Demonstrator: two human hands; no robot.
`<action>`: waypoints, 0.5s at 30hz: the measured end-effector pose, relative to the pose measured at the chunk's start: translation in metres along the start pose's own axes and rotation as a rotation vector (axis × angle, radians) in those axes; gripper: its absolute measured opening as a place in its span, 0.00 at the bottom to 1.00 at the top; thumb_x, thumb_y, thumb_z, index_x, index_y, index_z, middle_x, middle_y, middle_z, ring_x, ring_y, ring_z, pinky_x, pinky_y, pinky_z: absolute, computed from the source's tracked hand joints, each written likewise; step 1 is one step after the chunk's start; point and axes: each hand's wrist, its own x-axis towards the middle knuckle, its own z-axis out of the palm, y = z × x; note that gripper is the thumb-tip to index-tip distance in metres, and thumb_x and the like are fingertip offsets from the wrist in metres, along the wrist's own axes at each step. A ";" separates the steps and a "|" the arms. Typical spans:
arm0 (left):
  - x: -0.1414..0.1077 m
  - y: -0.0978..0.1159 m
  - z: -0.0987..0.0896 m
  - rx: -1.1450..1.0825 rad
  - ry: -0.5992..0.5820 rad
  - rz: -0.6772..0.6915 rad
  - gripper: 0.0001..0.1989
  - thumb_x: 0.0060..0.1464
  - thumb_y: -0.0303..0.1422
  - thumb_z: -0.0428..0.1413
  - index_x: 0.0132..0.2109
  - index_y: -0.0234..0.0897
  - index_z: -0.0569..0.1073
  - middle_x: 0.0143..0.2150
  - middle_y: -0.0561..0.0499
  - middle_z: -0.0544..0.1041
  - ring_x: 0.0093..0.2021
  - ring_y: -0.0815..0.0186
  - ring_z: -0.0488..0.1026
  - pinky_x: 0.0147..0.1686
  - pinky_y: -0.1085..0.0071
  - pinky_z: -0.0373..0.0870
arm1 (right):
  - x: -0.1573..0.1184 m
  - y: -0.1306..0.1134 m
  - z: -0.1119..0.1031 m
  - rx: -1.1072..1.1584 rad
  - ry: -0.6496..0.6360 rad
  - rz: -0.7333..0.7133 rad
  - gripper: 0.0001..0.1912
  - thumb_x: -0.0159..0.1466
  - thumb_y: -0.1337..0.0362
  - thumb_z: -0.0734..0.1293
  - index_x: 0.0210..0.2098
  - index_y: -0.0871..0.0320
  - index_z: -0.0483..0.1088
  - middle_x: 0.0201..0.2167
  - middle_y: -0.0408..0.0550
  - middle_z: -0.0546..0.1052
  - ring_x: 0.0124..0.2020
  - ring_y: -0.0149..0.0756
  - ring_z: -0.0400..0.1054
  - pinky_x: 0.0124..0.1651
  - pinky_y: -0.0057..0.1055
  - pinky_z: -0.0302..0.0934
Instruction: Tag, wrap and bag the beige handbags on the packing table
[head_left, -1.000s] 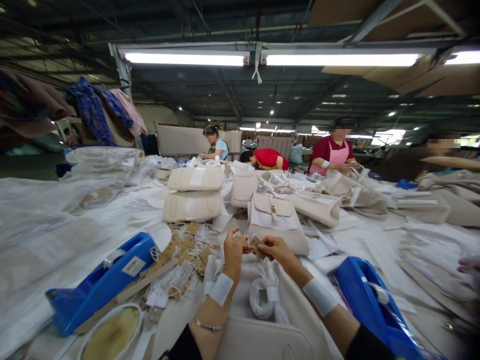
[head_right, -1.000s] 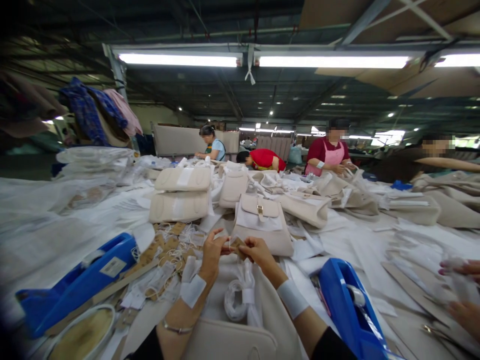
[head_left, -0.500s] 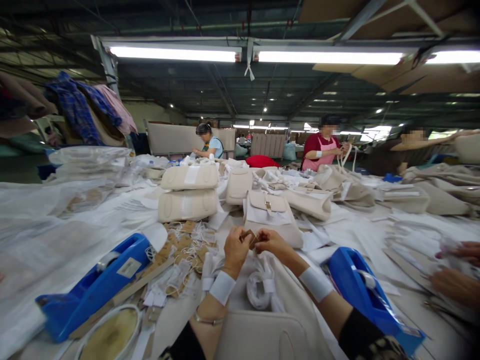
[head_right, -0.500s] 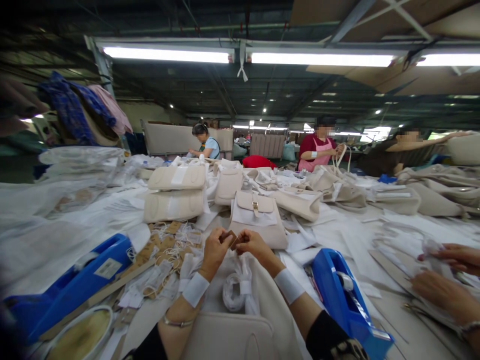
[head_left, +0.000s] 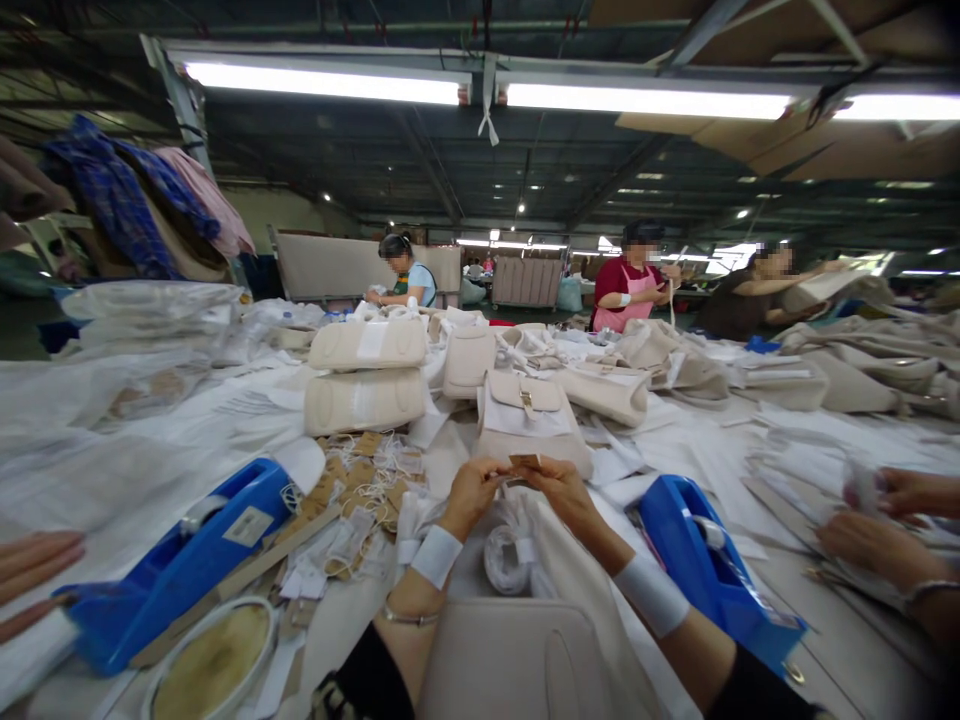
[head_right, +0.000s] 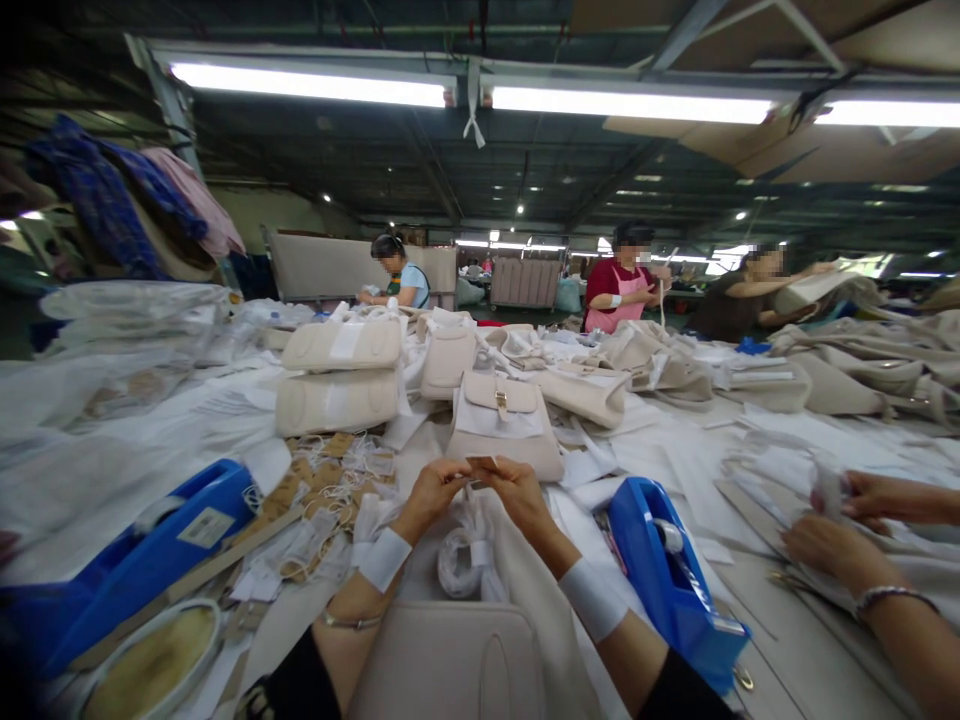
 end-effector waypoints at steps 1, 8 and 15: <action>0.000 -0.001 0.001 0.032 -0.024 -0.012 0.09 0.48 0.24 0.58 0.33 0.41 0.82 0.37 0.52 0.83 0.43 0.63 0.76 0.51 0.69 0.68 | -0.002 -0.001 0.000 0.001 0.023 0.008 0.14 0.55 0.52 0.72 0.32 0.57 0.80 0.32 0.46 0.79 0.39 0.40 0.70 0.48 0.38 0.63; 0.000 0.001 -0.006 0.255 0.002 -0.202 0.17 0.50 0.20 0.52 0.39 0.38 0.82 0.40 0.51 0.83 0.42 0.67 0.76 0.46 0.74 0.69 | 0.003 0.020 -0.011 -0.019 0.256 0.214 0.22 0.56 0.46 0.69 0.31 0.61 0.76 0.28 0.50 0.78 0.31 0.39 0.73 0.37 0.37 0.67; -0.004 0.010 -0.013 0.439 -0.028 -0.383 0.13 0.49 0.26 0.54 0.34 0.40 0.83 0.37 0.46 0.83 0.41 0.58 0.78 0.37 0.70 0.68 | -0.035 0.013 -0.019 -0.253 0.369 0.242 0.10 0.55 0.60 0.67 0.34 0.57 0.74 0.35 0.49 0.77 0.36 0.40 0.71 0.39 0.36 0.65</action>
